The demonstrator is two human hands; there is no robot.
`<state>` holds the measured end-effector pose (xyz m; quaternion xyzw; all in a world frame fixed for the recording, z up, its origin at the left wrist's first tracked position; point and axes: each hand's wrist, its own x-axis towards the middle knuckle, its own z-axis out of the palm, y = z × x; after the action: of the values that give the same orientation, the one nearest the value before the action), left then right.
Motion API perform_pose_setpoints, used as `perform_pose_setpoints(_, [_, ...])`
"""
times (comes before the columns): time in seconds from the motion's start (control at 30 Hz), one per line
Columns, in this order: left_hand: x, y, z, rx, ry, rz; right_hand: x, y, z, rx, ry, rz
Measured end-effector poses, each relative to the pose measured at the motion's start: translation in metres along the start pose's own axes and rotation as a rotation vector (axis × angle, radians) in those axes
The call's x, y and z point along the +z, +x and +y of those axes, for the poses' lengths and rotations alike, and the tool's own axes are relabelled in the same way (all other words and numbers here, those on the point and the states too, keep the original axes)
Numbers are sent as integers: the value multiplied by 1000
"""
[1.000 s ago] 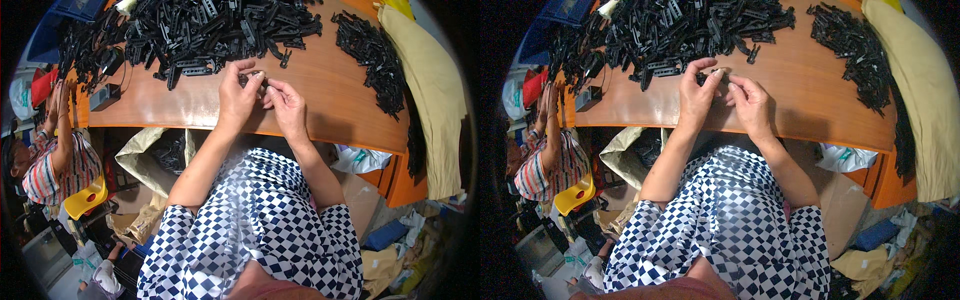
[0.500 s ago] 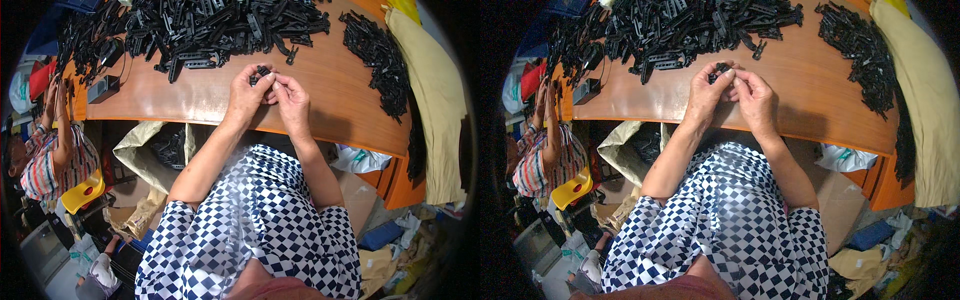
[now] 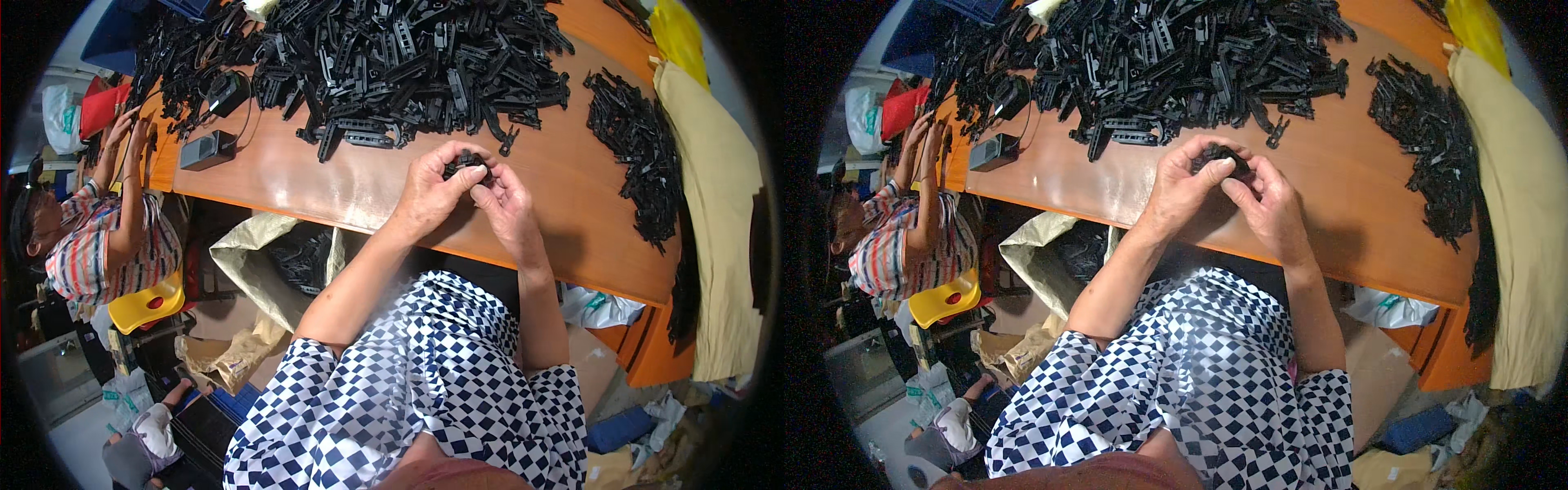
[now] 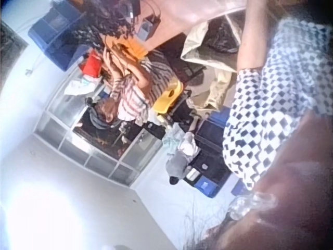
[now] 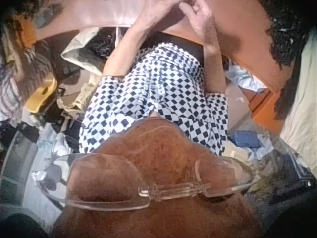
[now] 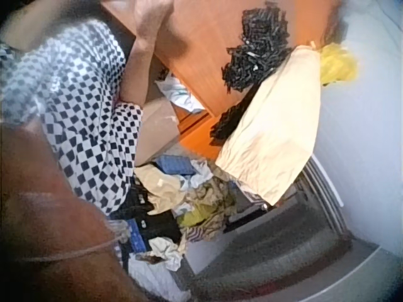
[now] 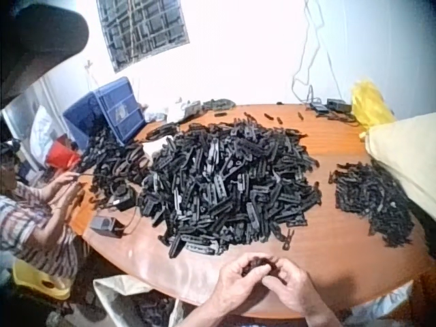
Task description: The person assembles small black plastic components by hand and sorts the pieces into piles on the table.
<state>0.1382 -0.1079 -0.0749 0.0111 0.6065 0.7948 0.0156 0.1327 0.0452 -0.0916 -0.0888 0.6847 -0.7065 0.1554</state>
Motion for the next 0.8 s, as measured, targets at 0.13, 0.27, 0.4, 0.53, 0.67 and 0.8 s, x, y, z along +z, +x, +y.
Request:
perform_pose_setpoints(0.13, [1,-5,11,-116,-256,-42,12,-2,-8,-40,-64,83])
perform_pose_setpoints(0.27, [-2,-9,11,-131,-360,-62,21,-8,-7,-129,-207,208])
perform_pose_setpoints(0.4, [-6,-15,10,-204,-350,-47,24,-9,-11,-311,-422,237])
perform_pose_setpoints(0.53, [-23,-38,27,-159,-118,119,-15,0,-23,-107,-500,-345])
perform_pose_setpoints(0.67, [-88,-88,49,-174,160,246,-61,32,-30,-476,-831,-112])
perform_pose_setpoints(0.8, [-162,-162,59,-319,509,245,-69,57,-40,-584,-1196,-174])
